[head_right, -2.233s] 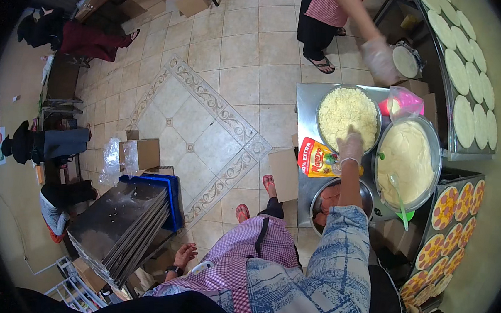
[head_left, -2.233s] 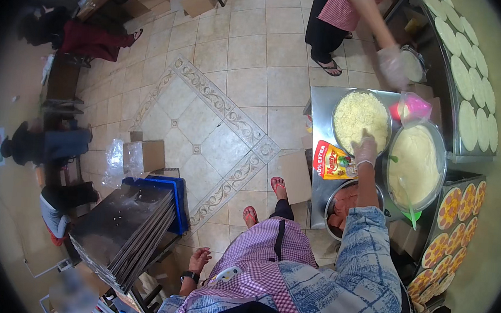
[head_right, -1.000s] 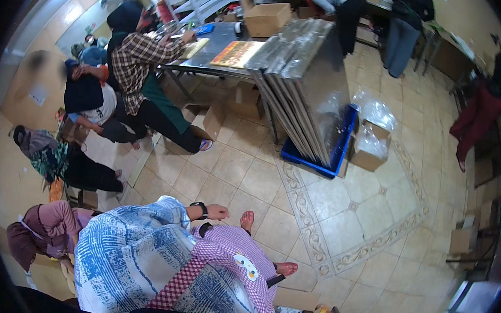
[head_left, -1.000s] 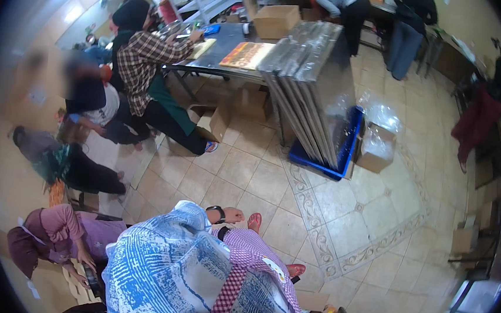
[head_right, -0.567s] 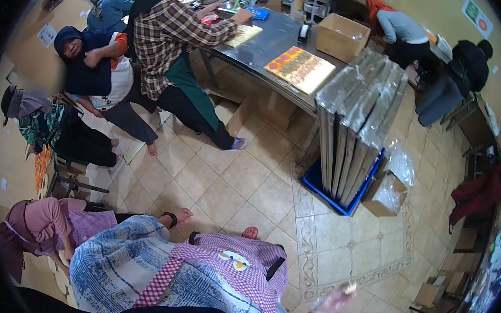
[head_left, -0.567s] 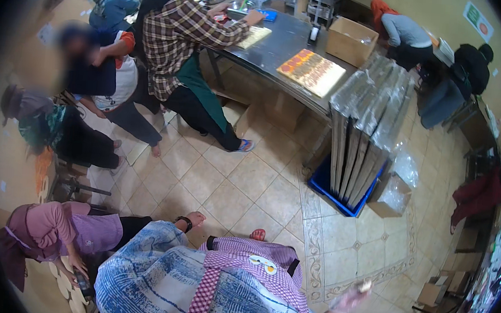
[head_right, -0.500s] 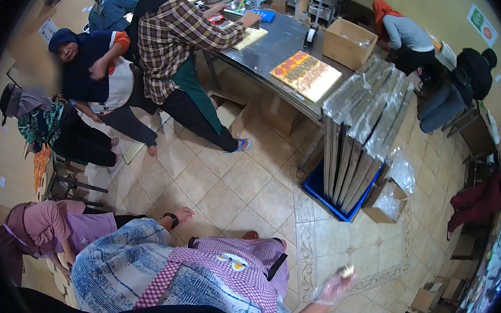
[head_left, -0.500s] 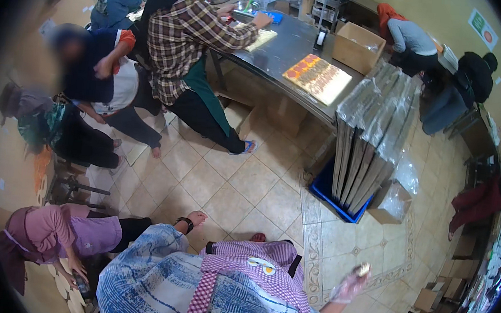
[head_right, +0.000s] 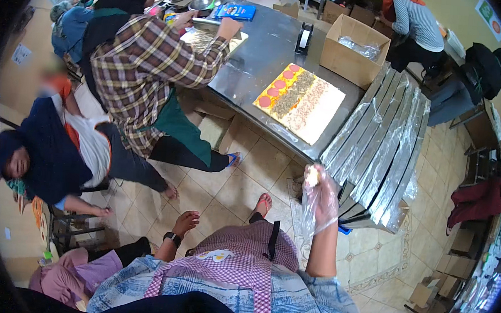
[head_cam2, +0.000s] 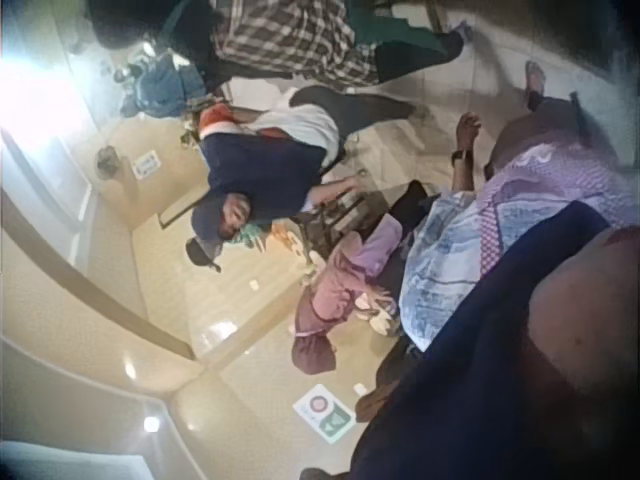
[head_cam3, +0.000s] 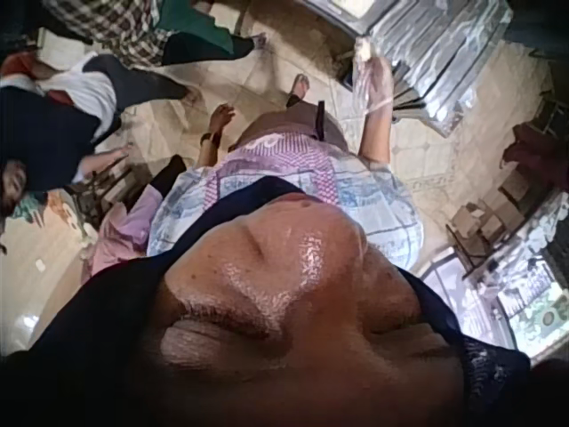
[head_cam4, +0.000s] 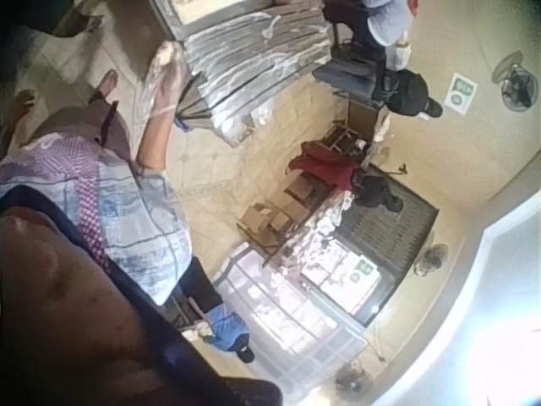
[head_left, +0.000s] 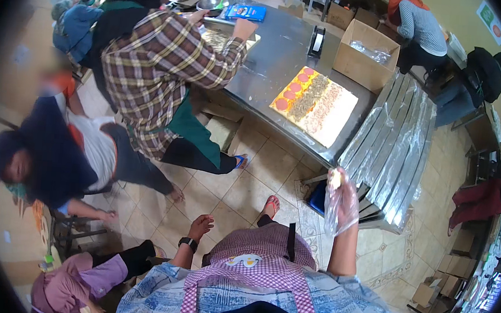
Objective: Place toppings such as pepperoni, ground meat, and cheese onto a rectangular pizza crust.
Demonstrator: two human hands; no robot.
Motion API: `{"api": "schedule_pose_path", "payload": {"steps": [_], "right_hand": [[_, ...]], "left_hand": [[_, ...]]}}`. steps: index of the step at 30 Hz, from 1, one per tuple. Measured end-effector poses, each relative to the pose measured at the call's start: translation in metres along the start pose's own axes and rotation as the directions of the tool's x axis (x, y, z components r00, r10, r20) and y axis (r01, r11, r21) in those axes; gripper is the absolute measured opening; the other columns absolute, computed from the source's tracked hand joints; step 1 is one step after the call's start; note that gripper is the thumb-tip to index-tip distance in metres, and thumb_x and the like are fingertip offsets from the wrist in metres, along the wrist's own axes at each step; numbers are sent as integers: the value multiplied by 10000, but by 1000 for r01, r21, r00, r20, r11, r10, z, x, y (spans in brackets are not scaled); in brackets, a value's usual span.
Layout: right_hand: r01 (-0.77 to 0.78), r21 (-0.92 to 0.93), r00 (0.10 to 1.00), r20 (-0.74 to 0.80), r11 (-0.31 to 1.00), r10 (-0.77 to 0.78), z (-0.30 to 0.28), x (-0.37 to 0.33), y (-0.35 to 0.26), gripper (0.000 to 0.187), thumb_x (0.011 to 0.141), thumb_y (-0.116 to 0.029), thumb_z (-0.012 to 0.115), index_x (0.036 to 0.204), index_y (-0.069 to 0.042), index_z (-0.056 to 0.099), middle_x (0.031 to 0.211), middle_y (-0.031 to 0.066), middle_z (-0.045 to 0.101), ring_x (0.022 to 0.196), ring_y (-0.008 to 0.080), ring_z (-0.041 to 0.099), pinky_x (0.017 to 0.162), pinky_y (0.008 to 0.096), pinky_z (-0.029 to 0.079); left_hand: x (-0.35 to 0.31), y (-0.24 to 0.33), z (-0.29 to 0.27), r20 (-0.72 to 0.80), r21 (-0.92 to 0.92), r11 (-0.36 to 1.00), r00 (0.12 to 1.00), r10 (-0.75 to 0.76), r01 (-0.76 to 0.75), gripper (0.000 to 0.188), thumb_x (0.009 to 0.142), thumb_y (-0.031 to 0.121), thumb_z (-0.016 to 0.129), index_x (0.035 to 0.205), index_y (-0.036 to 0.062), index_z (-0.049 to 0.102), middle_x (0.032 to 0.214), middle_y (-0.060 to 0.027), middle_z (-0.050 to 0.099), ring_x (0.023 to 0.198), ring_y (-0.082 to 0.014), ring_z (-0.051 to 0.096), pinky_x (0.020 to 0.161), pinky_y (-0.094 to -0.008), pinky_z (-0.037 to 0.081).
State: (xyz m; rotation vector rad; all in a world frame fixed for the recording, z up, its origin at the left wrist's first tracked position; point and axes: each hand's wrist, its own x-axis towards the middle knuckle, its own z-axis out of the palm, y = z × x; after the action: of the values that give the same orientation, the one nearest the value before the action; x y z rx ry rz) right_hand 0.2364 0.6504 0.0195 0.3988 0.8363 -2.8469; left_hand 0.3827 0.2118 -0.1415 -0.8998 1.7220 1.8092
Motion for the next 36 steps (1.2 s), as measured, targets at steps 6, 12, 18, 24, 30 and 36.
{"api": "schedule_pose_path", "payload": {"steps": [6,12,18,24,30,36], "right_hand": [[163,-105,979,-109,981,-174,25,127,-51,234,853,-176,546,1014,-6,541,960,124,578,842,170,572,707,256,511],[321,-389,855,-273,864,-441,4,239,-83,236,821,-156,586,1002,-5,572,962,87,598,827,163,587,699,256,514],[9,-892,793,-268,451,-547,-41,308,-100,194,798,-125,584,957,-25,633,915,68,630,849,122,569,703,264,493],[-195,-864,749,174,-464,-639,-40,326,-92,178,741,-90,582,897,-98,667,917,94,641,855,251,590,801,324,463],[-573,-600,681,30,-558,-732,-29,335,-76,86,745,-115,584,798,-98,650,837,76,618,778,265,586,721,359,484],[-386,-758,743,83,-526,-664,-18,319,-66,132,750,-164,570,824,-78,637,844,127,601,783,282,572,708,361,486]], "left_hand": [[41,99,47,-16,-35,995,996,90,-90,219,868,203,515,1064,110,545,960,-4,589,800,-104,577,665,-218,438],[164,181,62,218,-226,930,916,338,-289,262,845,238,543,1075,112,538,984,21,553,829,-97,547,738,-243,430],[221,296,119,-226,-275,865,902,367,-420,519,848,287,552,1283,106,335,1206,-43,432,1070,-181,457,883,-349,382],[267,327,135,-397,-274,855,861,317,-441,605,879,416,466,1345,112,229,1378,-48,273,1265,-253,266,1009,-405,241],[321,451,158,-434,227,830,710,555,-510,372,828,330,484,1111,106,392,1150,-16,405,1063,-198,391,858,-353,318],[380,602,178,651,752,-652,273,708,-102,83,736,121,502,672,146,550,677,-14,583,667,-211,598,550,-337,469]]}}
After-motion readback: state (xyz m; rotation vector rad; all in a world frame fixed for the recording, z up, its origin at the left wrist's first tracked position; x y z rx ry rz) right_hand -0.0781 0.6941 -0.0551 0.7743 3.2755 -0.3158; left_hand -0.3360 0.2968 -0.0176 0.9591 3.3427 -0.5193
